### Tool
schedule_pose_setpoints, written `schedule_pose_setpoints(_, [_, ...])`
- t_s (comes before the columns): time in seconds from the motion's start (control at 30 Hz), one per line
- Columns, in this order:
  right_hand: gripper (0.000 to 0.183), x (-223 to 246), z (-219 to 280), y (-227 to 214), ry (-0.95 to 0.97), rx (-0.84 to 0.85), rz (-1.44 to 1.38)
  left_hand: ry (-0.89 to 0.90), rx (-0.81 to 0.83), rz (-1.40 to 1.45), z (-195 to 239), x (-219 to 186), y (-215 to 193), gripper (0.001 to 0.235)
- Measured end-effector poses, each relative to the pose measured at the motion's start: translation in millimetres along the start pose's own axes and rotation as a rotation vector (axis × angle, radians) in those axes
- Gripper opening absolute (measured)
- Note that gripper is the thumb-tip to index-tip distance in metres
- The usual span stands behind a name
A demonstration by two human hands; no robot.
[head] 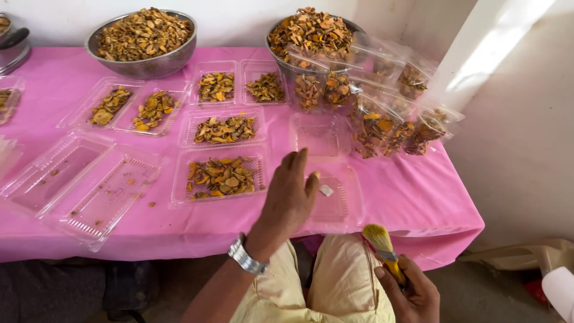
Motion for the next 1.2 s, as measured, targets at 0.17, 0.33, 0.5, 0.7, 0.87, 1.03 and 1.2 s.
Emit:
schedule_pose_setpoints(0.17, [0.021,5,8,8,-0.04,-0.061,0.078,0.188,-0.127,-0.123,13,0,-1,0.052])
schedule_pose_setpoints(0.33, [0.031,-28,22,13,-0.07,0.011,0.229,0.286,-0.516,-0.078,76,23,-93,0.037])
schedule_pose_setpoints(0.5, [0.033,12,26,48,-0.262,0.301,0.122,-0.054,-0.854,-0.541,183,167,-194,0.03])
schedule_pose_setpoints(0.7, [0.029,29,34,81,-0.179,0.445,0.233,-0.707,-0.971,0.117,198,207,-232,0.049])
schedule_pose_setpoints(0.87, [0.032,29,36,92,-0.137,0.398,0.286,-0.803,-0.95,0.176,181,221,-241,0.059])
schedule_pose_setpoints(1.03, [0.037,23,37,100,-0.137,0.419,0.288,-0.856,-0.809,-0.077,175,250,-248,0.04])
schedule_pose_setpoints(1.2, [0.031,9,35,101,-0.136,0.49,0.241,-0.757,-0.87,0.063,189,246,-251,0.026])
Point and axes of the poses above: each hand's wrist, its own z-axis away from the middle knuckle, its own y-axis out of the palm, x = y × z, the point moved 3 cm from there along -z, towards the middle knuckle, and after that the axes turned 5 degrees about x, right-handed, at the moved point
